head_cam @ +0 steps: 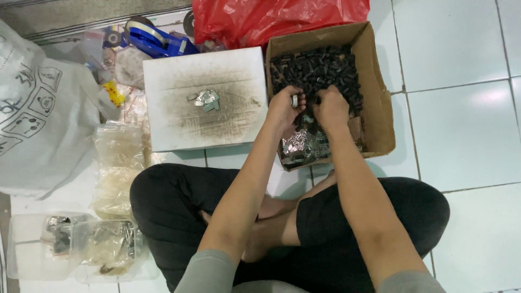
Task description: The person sits on the floor and sorts small metallic parts from a cardboard box filled with black plastic pieces. They pick up the metallic items one by one and place them onto a white rectangular board.
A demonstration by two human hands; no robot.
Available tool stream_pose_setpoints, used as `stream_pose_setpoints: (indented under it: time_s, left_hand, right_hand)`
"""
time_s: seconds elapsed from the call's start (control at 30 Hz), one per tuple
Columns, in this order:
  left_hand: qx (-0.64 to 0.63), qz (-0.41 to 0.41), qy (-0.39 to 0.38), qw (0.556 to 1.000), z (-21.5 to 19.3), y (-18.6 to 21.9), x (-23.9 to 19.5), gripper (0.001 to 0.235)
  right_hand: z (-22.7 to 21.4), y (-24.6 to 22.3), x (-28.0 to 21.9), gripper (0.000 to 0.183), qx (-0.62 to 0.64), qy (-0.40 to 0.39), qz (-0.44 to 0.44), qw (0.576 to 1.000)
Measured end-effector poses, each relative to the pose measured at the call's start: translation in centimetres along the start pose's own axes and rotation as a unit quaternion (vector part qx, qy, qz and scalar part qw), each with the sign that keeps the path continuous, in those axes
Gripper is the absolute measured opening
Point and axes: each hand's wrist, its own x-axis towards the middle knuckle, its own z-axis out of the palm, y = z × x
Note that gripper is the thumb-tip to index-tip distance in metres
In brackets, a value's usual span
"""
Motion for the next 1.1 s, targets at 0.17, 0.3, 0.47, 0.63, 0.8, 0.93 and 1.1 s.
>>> stream_pose_setpoints:
  time_s: [0.17,0.3,0.47,0.63,0.8,0.93,1.1]
  left_hand:
    - [-0.003,0.017,0.01,1.0,0.2,-0.1,0.1,0.017]
    - [0.007,0.015,0.024,1.0,0.2,0.0,-0.4,0.017]
    - [0.017,0.034,0.024,0.999,0.2,-0.1,-0.2,0.014]
    - [0.024,0.042,0.018,0.999,0.2,0.0,-0.6,0.014]
    - [0.026,0.052,0.011,0.998,0.4,0.6,-1.5,0.018]
    - [0.032,0.054,0.025,0.998,0.8,1.3,-2.6,0.017]
    - [0.02,0.057,0.035,0.998,0.8,1.4,-1.9,0.019]
  right_hand:
    - [0.5,0.5,0.0,0.026,-0.005,0.003,-0.006,1.0]
    - [0.7,0.1,0.0,0.036,-0.024,-0.008,0.023,0.999]
    - [1.8,1.0,0.3,0.043,-0.006,0.003,0.011,1.0]
    - [2.9,2.4,0.9,0.038,0.065,0.03,0.018,0.997]
    - [1.0,1.8,-0.5,0.033,0.066,-0.075,0.03,0.995]
    - [0.3,3.1,-0.7,0.029,0.058,-0.137,0.058,0.987]
    - [-0.4,2.6,1.1,0.029,0.137,-0.073,0.05,0.987]
